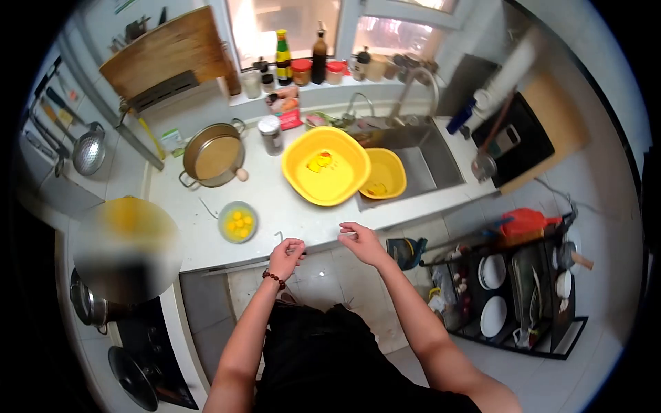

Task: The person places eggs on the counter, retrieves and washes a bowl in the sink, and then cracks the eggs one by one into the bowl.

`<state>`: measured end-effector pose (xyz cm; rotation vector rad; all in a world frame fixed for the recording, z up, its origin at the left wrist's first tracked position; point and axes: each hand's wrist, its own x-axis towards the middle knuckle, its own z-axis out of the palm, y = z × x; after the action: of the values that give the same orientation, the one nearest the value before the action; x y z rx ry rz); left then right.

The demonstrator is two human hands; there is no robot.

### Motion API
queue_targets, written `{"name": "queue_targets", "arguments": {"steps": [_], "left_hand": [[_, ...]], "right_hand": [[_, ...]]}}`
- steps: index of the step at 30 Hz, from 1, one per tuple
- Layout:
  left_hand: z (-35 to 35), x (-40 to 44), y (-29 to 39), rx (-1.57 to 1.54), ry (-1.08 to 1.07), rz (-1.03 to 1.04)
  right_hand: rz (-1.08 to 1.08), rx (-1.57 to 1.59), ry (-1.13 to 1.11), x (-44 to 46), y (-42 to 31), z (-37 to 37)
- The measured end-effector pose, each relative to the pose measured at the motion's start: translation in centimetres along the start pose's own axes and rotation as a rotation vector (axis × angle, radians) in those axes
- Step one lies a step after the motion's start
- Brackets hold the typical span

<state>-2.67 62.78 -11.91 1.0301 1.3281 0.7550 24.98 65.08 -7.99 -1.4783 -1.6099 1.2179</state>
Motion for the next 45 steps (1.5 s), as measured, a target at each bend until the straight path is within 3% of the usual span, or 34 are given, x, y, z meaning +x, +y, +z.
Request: {"name": "queue_targets", "arguments": {"steps": [6,14,16,18,19,24,26,28,30,35,37,40,45], "left_hand": [[-12.5,3.4,-0.8,-0.192,0.252,0.017],[-25.3,5.1,-4.5,-0.189,0.545,-0.008],[-26.6,4.3,-4.5,-0.181,0.568,-0.097],[-27.5,4.0,-6.4,0.758,0.494,0.095],[-27.7,4.1,-6.4,0.682,0.419,0.023],[-26.8,4.9,-7.8,0.51,0.521,0.002],[-26.2,5.1,-6.7,0.336,0.516,-0.135],[-26.1,5.5,-6.0,0.359,0.479,-0.21],[-25.5,5.9,-6.6,0.375,0.514,-0.1],[-25.4,6.5,-6.4,0.339,0.507,-0.074],[-25.3,6.5,-6.4,0.357,0.483,-0.088],[-25.3,6.5,-6.3,0.35,0.479,-0.095],[-25.2,6.4,-6.6,0.402,0.43,-0.075]], "right_hand": [[-0.041,-0.107,-0.141,10.3,-6.5,9.7],[-0.017,-0.292,-0.199,22.6,-8.3,20.5],[0.007,-0.328,-0.202,25.9,-7.5,22.4],[0.003,-0.383,-0.189,29.4,-6.3,24.2],[-0.01,-0.437,-0.164,31.1,-5.6,25.0],[-0.003,-0.6,-0.175,38.0,-4.8,29.2],[-0.001,-0.602,-0.188,39.9,-5.1,30.7],[0.051,-0.682,-0.197,40.6,-5.2,31.6],[0.077,-0.665,-0.213,41.6,-3.5,32.6],[-0.086,-0.536,-0.144,41.2,-2.5,32.1],[-0.216,-0.44,-0.124,39.0,-2.6,30.4],[-0.154,-0.202,-0.181,32.9,-5.6,27.0],[-0.205,-0.149,-0.229,24.2,-7.4,23.4]]}}
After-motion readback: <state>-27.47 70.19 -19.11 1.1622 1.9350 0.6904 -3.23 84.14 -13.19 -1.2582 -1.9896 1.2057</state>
